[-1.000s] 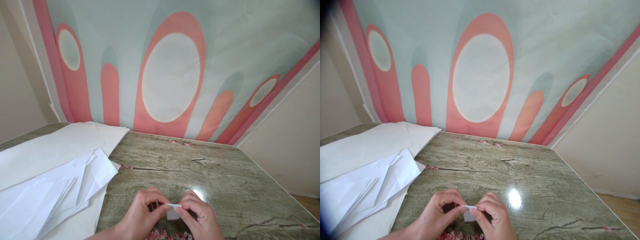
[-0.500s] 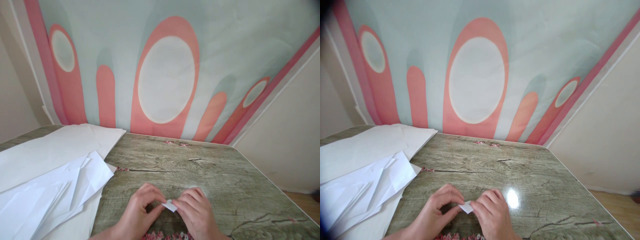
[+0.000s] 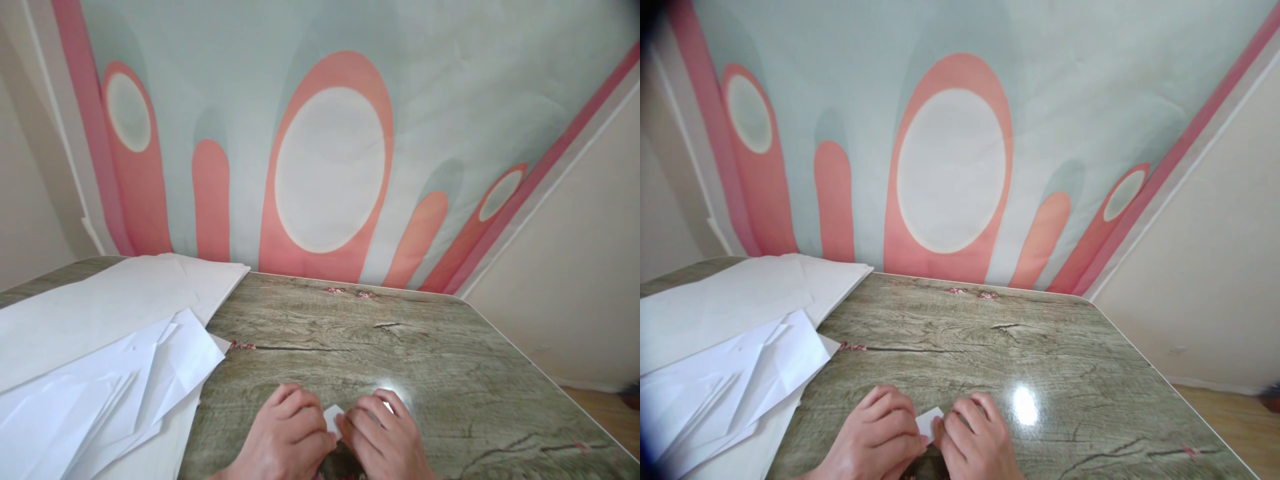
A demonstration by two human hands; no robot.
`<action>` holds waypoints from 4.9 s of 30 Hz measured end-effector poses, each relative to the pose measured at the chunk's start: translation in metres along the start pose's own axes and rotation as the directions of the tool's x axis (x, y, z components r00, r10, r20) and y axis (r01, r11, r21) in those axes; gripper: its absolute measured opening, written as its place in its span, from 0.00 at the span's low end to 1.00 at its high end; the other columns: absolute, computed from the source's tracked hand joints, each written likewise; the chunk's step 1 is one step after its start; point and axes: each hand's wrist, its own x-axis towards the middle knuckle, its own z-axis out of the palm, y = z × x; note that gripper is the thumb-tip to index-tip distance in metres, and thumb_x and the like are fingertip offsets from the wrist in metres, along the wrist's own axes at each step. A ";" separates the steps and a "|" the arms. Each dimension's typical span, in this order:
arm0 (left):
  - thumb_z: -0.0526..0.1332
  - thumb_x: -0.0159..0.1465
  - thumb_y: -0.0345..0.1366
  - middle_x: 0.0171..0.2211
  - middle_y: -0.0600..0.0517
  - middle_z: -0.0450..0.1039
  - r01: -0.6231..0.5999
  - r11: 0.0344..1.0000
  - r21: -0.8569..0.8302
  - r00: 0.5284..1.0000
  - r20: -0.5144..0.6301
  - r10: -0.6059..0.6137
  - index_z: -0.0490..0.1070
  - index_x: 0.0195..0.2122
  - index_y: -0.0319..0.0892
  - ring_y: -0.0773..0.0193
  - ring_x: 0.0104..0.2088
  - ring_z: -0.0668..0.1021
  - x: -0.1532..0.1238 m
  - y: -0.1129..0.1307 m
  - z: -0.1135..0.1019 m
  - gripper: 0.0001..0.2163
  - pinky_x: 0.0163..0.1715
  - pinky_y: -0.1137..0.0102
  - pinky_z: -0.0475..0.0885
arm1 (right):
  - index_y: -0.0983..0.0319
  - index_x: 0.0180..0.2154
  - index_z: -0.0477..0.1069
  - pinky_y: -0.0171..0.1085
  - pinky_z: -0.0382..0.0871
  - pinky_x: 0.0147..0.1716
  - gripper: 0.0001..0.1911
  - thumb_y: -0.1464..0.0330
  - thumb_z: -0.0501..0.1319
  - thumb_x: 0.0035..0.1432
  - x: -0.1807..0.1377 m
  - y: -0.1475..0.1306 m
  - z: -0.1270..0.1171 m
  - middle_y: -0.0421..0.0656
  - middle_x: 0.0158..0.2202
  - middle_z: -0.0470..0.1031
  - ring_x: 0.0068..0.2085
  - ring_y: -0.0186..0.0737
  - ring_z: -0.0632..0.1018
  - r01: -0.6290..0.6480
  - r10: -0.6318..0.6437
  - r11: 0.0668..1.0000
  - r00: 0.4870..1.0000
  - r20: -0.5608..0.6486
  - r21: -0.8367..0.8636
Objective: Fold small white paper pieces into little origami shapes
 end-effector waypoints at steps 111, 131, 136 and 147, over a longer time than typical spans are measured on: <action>0.68 0.54 0.40 0.39 0.50 0.73 0.363 0.920 0.147 0.892 0.229 -0.389 0.73 0.39 0.44 0.55 0.40 0.74 0.000 -0.009 -0.013 0.12 0.41 0.61 0.69 | 0.64 0.39 0.72 0.40 0.61 0.38 0.22 0.69 0.40 0.70 -0.024 0.008 0.012 0.43 0.31 0.74 0.33 0.37 0.71 -0.116 0.094 0.981 0.986 0.141 0.155; 0.66 0.50 0.29 0.35 0.52 0.65 0.587 0.810 0.018 0.777 0.268 -0.569 0.66 0.34 0.43 0.58 0.37 0.71 -0.003 -0.003 -0.002 0.12 0.38 0.64 0.68 | 0.65 0.56 0.61 0.43 0.68 0.39 0.18 0.72 0.47 0.67 -0.023 0.006 0.017 0.49 0.53 0.70 0.43 0.45 0.73 -0.219 0.180 0.968 0.946 0.271 0.122; 0.61 0.54 0.24 0.37 0.51 0.65 0.532 0.842 -0.095 0.820 0.305 -0.484 0.67 0.37 0.43 0.60 0.39 0.71 -0.002 -0.002 -0.003 0.11 0.40 0.67 0.68 | 0.66 0.55 0.64 0.42 0.68 0.36 0.17 0.72 0.46 0.67 -0.023 0.003 0.016 0.47 0.52 0.72 0.39 0.43 0.74 -0.134 0.086 0.980 0.951 0.297 0.147; 0.56 0.57 0.22 0.37 0.51 0.68 0.437 0.888 -0.144 0.871 0.315 -0.377 0.71 0.35 0.43 0.62 0.40 0.70 -0.003 -0.005 -0.002 0.10 0.42 0.69 0.68 | 0.73 0.57 0.56 0.42 0.66 0.34 0.20 0.71 0.41 0.68 -0.019 -0.003 0.010 0.53 0.44 0.73 0.37 0.45 0.72 -0.124 0.028 0.958 0.939 0.344 0.260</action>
